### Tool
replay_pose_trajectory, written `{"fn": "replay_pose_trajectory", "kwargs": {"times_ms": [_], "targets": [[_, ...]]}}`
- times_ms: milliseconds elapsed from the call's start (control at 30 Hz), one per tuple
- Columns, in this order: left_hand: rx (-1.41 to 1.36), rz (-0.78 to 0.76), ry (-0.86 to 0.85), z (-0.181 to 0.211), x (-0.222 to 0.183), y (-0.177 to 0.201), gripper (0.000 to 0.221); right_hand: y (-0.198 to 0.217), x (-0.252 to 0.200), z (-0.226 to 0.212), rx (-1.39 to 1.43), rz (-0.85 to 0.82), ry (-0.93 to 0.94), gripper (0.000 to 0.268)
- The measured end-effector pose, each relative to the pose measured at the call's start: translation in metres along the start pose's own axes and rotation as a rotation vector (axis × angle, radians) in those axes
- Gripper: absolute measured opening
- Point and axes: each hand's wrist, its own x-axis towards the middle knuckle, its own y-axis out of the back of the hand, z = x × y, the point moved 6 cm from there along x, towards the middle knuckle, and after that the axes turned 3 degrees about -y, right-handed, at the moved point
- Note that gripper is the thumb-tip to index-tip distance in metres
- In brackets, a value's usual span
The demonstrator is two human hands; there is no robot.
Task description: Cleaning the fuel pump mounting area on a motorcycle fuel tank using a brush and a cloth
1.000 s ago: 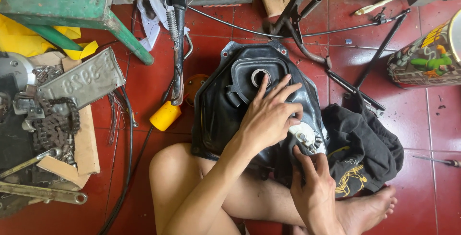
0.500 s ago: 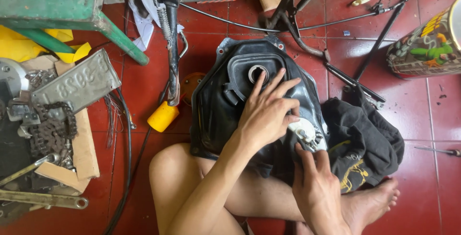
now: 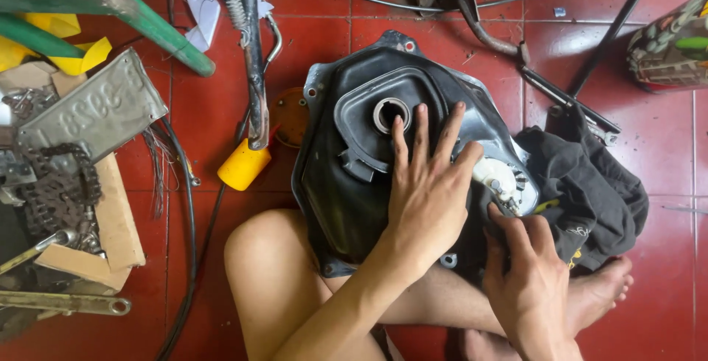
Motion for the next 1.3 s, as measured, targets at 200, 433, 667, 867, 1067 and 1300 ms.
{"fn": "replay_pose_trajectory", "kwargs": {"times_ms": [200,433,667,867,1067,1300], "targets": [[-0.020,-0.079,-0.025,0.000,0.001,-0.002,0.051,-0.004,-0.001,0.002,0.014,-0.035,0.017,0.050],[-0.055,-0.060,-0.060,0.002,0.005,0.006,0.028,-0.002,-0.021,0.017,-0.104,0.016,0.080,0.047],[-0.097,-0.093,-0.038,0.003,0.008,0.011,0.012,0.003,-0.026,0.022,0.068,-0.003,0.037,0.049],[-0.092,-0.117,-0.010,0.003,0.008,0.007,0.010,0.000,-0.029,0.017,-0.090,0.051,0.142,0.054],[-0.111,-0.109,0.004,0.003,0.009,0.006,0.007,-0.003,-0.016,0.002,0.030,-0.022,0.051,0.053],[-0.119,-0.032,0.016,0.001,0.009,0.009,0.007,0.006,-0.016,-0.011,-0.194,0.051,0.189,0.041]]}}
